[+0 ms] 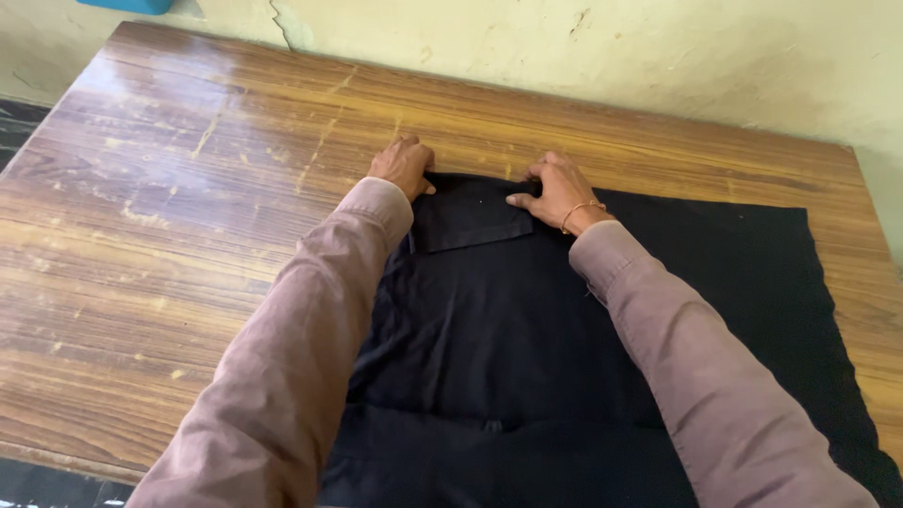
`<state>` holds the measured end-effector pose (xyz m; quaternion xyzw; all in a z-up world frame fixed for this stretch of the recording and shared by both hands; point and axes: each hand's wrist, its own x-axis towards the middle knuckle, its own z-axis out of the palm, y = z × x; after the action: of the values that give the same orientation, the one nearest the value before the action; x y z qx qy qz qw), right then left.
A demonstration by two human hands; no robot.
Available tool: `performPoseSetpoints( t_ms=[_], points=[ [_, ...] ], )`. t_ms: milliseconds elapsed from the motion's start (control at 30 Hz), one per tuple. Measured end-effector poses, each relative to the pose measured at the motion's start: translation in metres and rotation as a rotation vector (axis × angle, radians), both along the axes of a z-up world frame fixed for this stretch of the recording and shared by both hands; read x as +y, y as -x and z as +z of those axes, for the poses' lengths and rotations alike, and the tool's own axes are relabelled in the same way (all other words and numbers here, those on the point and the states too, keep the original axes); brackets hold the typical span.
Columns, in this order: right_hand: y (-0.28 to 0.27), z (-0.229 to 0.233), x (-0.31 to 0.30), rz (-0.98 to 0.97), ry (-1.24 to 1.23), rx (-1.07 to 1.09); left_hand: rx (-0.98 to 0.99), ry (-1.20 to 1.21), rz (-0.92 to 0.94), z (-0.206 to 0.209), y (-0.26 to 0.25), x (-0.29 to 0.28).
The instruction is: The person folds a black t-shirt and a white t-shirt on a wooden table. They smooth and align each garment, fold the sides and bottom, then place the finished black shirt on a wooden rack. The white shirt is folded similarly and left on the table.
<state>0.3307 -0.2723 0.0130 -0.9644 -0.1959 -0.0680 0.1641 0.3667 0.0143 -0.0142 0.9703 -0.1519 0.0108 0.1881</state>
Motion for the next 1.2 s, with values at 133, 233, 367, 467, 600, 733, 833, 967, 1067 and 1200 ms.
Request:
performPoseSetpoints(
  t_ms=[133,233,367,467,600,733,833,967,1067,1200],
  points=[
    [0.003,0.017,0.001,-0.081,-0.018,0.21,0.07,0.113,0.0,0.012,0.011,0.007],
    [0.015,0.032,0.001,0.028,-0.113,0.137,-0.017,0.21,-0.104,0.026,0.019,0.02],
    [0.04,0.053,-0.002,0.188,-0.077,0.0,-0.059,0.228,-0.249,0.051,0.03,0.034],
    [0.064,0.063,-0.003,0.258,-0.023,0.006,-0.04,0.251,-0.339,0.068,0.046,0.043],
    [0.095,0.067,0.0,0.36,0.027,0.003,-0.06,0.281,-0.433,0.075,0.076,0.046],
    [0.128,0.059,0.006,0.381,0.128,-0.083,-0.135,0.294,-0.528,0.061,0.117,0.052],
    [0.147,0.052,0.012,0.415,0.199,-0.091,-0.134,0.243,-0.546,0.049,0.145,0.054],
    [0.17,0.046,0.013,0.442,0.241,-0.089,-0.103,0.162,-0.505,0.035,0.18,0.055],
    [0.182,0.041,0.017,0.421,0.246,-0.118,-0.114,0.15,-0.466,0.027,0.2,0.057],
    [0.193,0.038,0.018,0.4,0.244,-0.13,-0.13,0.132,-0.406,0.017,0.218,0.057]
  ],
)
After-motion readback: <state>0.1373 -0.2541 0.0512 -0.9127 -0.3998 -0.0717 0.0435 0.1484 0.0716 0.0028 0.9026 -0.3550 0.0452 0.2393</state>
